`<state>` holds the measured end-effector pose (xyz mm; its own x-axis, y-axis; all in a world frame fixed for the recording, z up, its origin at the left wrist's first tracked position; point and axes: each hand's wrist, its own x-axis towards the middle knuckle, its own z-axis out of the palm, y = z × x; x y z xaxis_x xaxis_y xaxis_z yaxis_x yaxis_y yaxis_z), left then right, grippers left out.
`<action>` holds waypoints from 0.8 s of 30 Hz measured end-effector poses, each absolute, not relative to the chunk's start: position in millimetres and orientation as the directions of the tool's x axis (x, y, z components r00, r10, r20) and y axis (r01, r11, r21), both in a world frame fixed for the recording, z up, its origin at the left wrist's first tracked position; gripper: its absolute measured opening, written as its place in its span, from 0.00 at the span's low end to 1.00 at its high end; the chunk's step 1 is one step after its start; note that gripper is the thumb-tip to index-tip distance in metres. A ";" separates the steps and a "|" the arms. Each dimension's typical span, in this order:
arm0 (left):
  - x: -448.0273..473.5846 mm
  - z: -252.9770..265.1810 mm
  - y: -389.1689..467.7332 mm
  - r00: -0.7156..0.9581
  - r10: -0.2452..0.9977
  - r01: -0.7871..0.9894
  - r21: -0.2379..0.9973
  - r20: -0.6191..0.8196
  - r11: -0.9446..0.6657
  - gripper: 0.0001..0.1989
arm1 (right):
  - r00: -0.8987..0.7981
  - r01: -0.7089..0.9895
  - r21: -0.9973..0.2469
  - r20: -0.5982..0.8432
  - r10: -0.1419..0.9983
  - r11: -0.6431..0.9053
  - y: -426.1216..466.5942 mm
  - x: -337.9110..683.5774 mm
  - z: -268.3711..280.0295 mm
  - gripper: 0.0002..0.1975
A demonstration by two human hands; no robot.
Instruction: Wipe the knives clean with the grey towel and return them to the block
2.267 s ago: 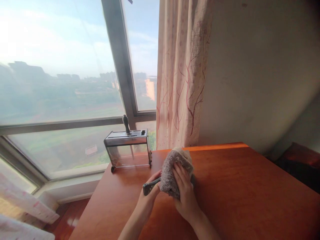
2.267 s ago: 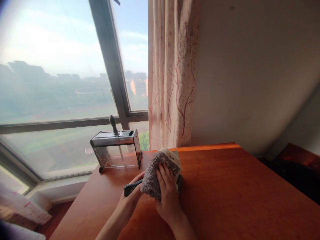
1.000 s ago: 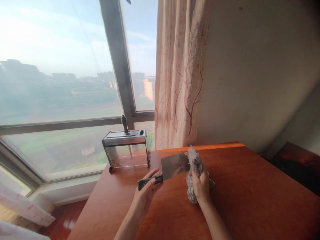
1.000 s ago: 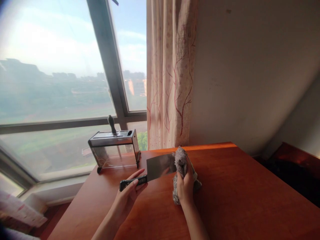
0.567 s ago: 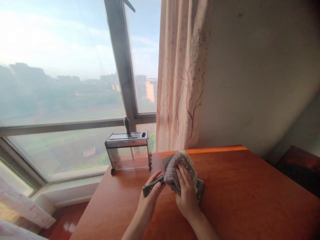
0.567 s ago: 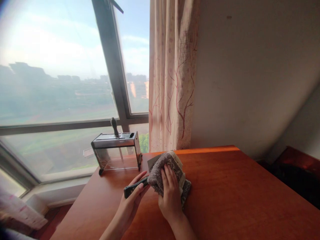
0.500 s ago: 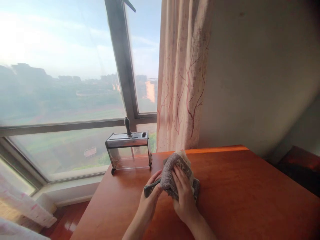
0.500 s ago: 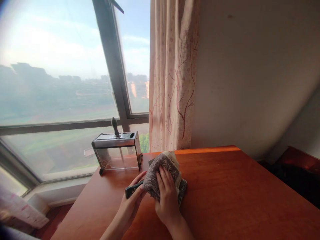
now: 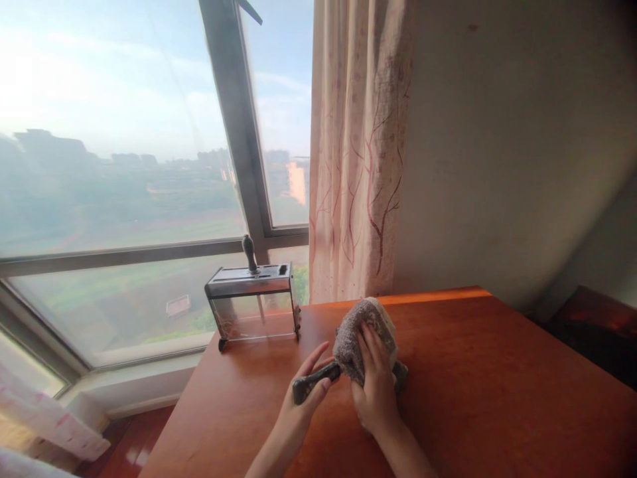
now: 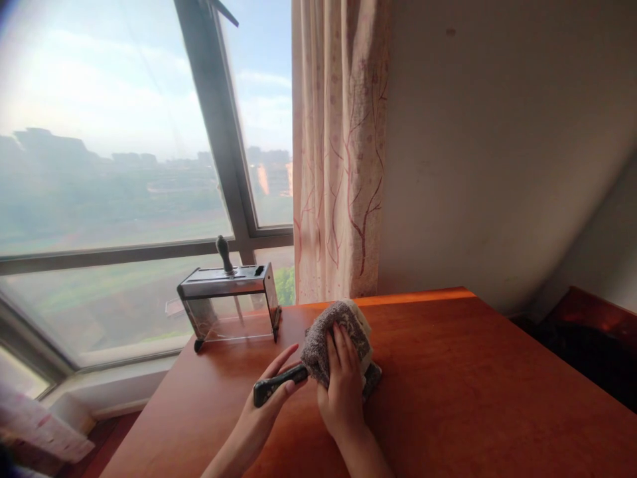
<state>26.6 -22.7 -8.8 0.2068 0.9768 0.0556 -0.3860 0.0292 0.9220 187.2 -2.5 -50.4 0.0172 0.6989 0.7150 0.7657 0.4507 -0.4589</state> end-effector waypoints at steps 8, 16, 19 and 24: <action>26.5 -6.1 -24.2 0.174 0.981 -0.396 0.918 0.083 -0.008 0.32 | -0.176 0.705 -0.384 0.719 0.672 0.596 -17.7 175.9 -38.2 0.35; 28.0 -10.1 -25.7 0.235 0.970 -0.342 0.939 0.062 0.023 0.33 | -0.127 0.705 -0.412 0.727 0.675 0.577 -13.0 183.8 -33.9 0.36; 27.7 -19.4 -21.4 0.321 0.945 -0.355 0.934 0.069 0.052 0.33 | -0.040 0.690 -0.488 0.712 0.701 0.535 -8.0 189.5 -34.3 0.36; 27.2 -27.1 -18.1 0.279 0.959 -0.378 0.923 0.043 0.069 0.35 | 0.106 0.692 -0.557 0.707 0.700 0.459 4.1 206.1 -43.2 0.33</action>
